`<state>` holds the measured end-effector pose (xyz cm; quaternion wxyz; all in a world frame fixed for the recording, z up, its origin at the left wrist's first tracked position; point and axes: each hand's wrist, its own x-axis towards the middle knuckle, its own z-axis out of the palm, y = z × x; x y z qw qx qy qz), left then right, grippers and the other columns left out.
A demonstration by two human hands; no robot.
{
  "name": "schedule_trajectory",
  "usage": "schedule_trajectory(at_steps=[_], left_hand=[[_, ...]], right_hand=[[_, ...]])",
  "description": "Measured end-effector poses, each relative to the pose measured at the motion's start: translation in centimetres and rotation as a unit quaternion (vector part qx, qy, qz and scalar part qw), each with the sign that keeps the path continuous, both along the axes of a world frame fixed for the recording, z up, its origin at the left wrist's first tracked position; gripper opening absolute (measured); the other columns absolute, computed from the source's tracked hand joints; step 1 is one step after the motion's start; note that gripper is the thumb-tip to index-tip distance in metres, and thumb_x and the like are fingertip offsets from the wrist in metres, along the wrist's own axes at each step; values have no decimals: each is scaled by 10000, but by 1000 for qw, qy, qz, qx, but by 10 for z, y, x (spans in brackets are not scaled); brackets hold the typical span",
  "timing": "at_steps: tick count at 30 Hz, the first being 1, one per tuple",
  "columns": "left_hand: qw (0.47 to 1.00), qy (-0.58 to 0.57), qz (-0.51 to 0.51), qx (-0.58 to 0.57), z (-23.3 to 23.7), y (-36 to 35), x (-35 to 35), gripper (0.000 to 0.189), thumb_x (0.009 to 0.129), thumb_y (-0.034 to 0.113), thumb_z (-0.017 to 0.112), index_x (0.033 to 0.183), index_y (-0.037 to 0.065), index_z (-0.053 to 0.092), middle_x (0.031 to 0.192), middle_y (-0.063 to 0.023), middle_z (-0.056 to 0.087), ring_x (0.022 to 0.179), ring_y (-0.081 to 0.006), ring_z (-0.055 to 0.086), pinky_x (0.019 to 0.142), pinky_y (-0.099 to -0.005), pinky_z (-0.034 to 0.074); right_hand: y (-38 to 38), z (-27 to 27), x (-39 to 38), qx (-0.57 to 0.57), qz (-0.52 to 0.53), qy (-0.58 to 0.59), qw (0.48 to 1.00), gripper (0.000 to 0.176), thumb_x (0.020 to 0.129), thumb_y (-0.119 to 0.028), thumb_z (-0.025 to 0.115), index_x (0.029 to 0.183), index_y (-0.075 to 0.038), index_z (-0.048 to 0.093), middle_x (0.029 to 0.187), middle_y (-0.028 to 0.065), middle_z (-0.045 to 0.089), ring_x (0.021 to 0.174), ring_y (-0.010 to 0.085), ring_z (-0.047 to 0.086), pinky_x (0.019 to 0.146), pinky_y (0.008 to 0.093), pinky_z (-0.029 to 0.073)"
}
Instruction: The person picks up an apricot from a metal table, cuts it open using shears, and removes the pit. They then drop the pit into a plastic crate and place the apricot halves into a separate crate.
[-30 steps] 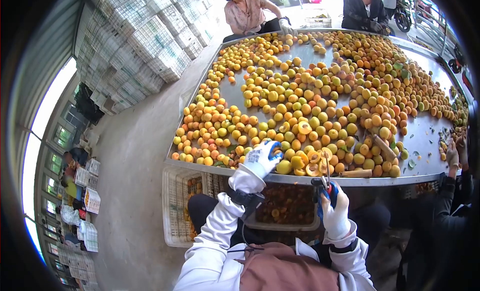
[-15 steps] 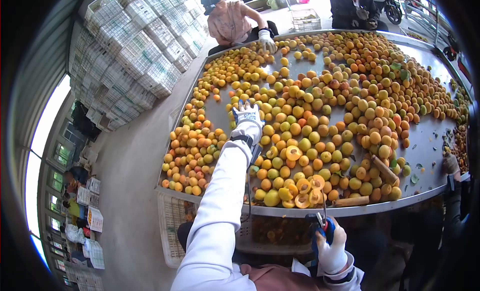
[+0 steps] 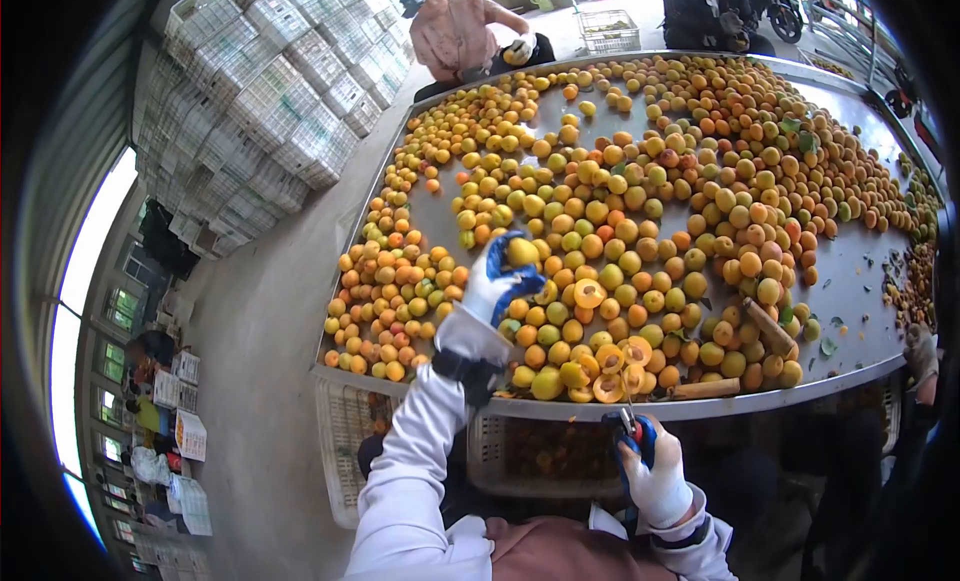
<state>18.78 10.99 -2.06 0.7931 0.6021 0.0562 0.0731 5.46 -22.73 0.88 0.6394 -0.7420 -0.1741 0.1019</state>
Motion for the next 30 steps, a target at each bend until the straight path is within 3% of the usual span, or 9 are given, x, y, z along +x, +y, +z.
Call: schedule_trajectory(at_steps=[3,6,8,11,13,16,17,24,30], left_hand=[[996,45,-3,-73,8,-44,-68,647,875,-80,667,1459,83,441,1164,-108,634,949,-209,676,822,-346,597],[982,14,-35,-187,24,-79,-125,581,1006,132,582,1535,89,347,1251,-102,612,1078,-256,664,984,-387,535],[964,-58,-54,-252,7,-83,-140,540,1049,203,499,1545,72,330,1356,-121,564,1165,-317,634,1068,-481,472],[960,-54,-18,-274,0,-89,-160,523,1048,172,508,1536,71,351,1346,-131,582,1131,-305,652,1030,-478,502],[980,-29,13,-198,3,-90,-169,507,1036,134,536,1516,67,385,1296,-135,615,1090,-293,671,997,-435,531],[980,-21,-23,-195,12,-88,-183,498,1017,105,576,1486,49,418,1262,-130,636,1054,-262,685,964,-381,552],[972,23,-15,-234,30,-92,-191,440,1000,53,589,1424,-6,486,1329,-113,609,1184,-197,628,1015,-324,514],[956,-10,-73,-283,27,-97,-208,443,979,50,619,1402,-17,506,1321,-129,620,1180,-210,633,1005,-343,529],[967,-48,-64,-240,22,-105,-206,579,952,-17,619,1489,16,407,1309,-135,614,1162,-228,639,996,-349,535]], right_hand=[[14,-5,-10,-13,3,-54,998,266,868,-35,664,1130,-1,631,870,212,682,806,429,665,700,406,531],[26,-19,-14,-32,56,-50,997,229,884,-43,657,1108,-9,628,851,201,679,782,419,661,678,403,522],[35,-23,-18,-28,61,-75,995,200,895,-41,653,1091,-6,625,838,192,675,760,403,662,665,400,516],[44,-25,-24,-44,84,-70,993,200,901,-37,651,1096,-1,624,851,198,677,776,406,666,676,397,518],[49,-32,-28,-36,83,-103,991,196,908,-32,645,1097,11,620,863,208,676,792,413,668,687,400,520],[55,-36,-36,-27,71,-131,988,197,908,-28,643,1095,25,615,869,219,674,799,421,666,692,405,521],[56,-35,-39,-29,73,-134,988,197,908,-28,643,1095,25,615,869,219,674,799,421,666,692,405,521],[52,-30,-51,-51,69,-147,985,161,892,-5,630,1049,17,600,850,220,665,796,442,656,677,419,517],[45,-34,-60,-88,48,-163,981,139,888,6,610,1025,-1,592,820,235,649,793,468,630,651,454,493]])
